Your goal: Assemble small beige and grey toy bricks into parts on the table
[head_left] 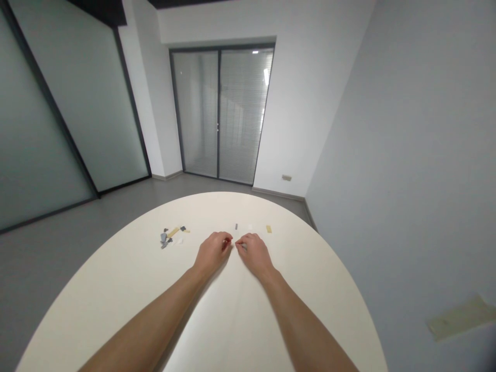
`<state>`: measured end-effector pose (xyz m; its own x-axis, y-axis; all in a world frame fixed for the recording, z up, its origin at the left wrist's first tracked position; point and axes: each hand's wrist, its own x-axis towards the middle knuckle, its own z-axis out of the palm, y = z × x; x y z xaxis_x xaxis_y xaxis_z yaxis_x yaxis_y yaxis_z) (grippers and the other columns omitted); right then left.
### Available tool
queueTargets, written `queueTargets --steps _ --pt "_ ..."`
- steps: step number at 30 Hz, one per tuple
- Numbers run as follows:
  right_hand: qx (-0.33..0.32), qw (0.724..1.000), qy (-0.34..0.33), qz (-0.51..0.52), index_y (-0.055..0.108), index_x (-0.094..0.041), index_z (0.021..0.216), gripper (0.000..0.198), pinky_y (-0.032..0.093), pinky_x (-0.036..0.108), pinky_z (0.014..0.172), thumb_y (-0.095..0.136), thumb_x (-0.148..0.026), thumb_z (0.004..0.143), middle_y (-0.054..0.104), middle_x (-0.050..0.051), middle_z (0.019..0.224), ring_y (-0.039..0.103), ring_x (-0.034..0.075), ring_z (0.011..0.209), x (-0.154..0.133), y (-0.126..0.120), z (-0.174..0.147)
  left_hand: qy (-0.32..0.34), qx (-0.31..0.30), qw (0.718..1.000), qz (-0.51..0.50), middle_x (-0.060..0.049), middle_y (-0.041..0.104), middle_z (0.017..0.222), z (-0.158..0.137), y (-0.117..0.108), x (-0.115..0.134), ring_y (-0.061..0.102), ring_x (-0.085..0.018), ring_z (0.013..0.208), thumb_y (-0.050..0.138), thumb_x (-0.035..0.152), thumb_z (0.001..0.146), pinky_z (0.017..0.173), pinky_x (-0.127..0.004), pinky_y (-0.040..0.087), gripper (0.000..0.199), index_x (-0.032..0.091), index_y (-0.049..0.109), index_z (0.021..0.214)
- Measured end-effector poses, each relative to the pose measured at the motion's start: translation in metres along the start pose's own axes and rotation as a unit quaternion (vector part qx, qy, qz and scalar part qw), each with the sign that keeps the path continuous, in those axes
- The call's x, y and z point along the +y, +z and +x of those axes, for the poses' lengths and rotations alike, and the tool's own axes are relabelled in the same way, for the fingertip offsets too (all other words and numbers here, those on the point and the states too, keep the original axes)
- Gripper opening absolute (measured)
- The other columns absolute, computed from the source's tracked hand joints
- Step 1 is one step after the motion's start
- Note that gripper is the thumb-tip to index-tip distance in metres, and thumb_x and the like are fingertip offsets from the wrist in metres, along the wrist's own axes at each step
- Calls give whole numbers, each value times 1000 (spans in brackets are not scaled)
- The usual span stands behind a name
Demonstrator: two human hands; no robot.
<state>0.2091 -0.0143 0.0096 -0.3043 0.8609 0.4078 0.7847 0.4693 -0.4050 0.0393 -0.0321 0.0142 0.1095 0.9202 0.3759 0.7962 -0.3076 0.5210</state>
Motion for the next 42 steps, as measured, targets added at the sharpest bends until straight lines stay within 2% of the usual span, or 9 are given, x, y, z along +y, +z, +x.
queueTargets --steps 5,11,16,20,23,30,35,38,42 --pt "3 1000 -8 7 74 -22 94 17 44 30 91 57 -21 91 72 5 99 59 20 99 0 0 -1 0 -13 1000 0 -4 70 99 0 2 -1 63 -19 95 56 18 87 82 -30 46 19 21 65 104" --pt "3 1000 -5 6 73 -22 95 17 43 30 92 57 -21 91 72 5 100 60 19 100 1 2 0 -16 26 999 24 -7 69 113 1 2 -3 60 -22 108 56 21 88 90 -32 45 22 21 63 109" --pt "6 1000 -8 15 73 -22 97 18 44 30 92 56 -21 92 72 4 100 59 20 100 1 3 0 -39 12 999 4 -7 72 104 1 6 -8 66 -19 94 54 25 91 82 -31 47 25 21 61 114" --pt "9 999 -22 27 71 -22 110 23 43 31 94 55 -22 93 70 6 106 58 20 103 1 3 -1 -17 3 999 -51 -4 72 95 1 10 -11 67 -17 83 51 26 92 75 -28 48 24 22 60 114" --pt "0 999 -34 26 69 -22 115 25 43 31 95 54 -22 94 69 6 109 57 20 105 0 2 -1 16 -3 996 -83 -3 71 97 2 12 -12 66 -15 83 51 21 91 77 -27 49 24 22 61 112" --pt "-17 999 -43 13 71 -22 98 16 42 31 90 55 -19 93 69 5 102 57 20 100 -2 -2 -1 88 -14 990 -108 -2 68 105 4 14 -13 63 -16 98 50 7 83 88 -28 49 29 22 63 105" --pt "6 999 -42 23 70 -21 98 16 42 31 89 55 -25 96 70 4 100 57 20 98 -3 -2 0 44 21 997 -55 -6 68 106 2 9 -9 63 -19 101 52 19 89 86 -31 49 23 21 62 110" --pt "19 999 -33 18 70 -20 98 15 41 31 89 55 -25 96 71 5 101 57 20 99 -2 -1 1 2 12 1000 -7 -7 70 101 0 5 -5 64 -21 95 54 27 91 84 -33 49 23 22 64 111" --pt "4 999 -31 15 71 -20 94 19 41 30 89 55 -29 97 71 5 97 58 19 98 1 0 0 -8 1 1000 6 -6 70 99 0 3 -4 65 -21 93 54 32 92 80 -32 49 25 23 64 113"
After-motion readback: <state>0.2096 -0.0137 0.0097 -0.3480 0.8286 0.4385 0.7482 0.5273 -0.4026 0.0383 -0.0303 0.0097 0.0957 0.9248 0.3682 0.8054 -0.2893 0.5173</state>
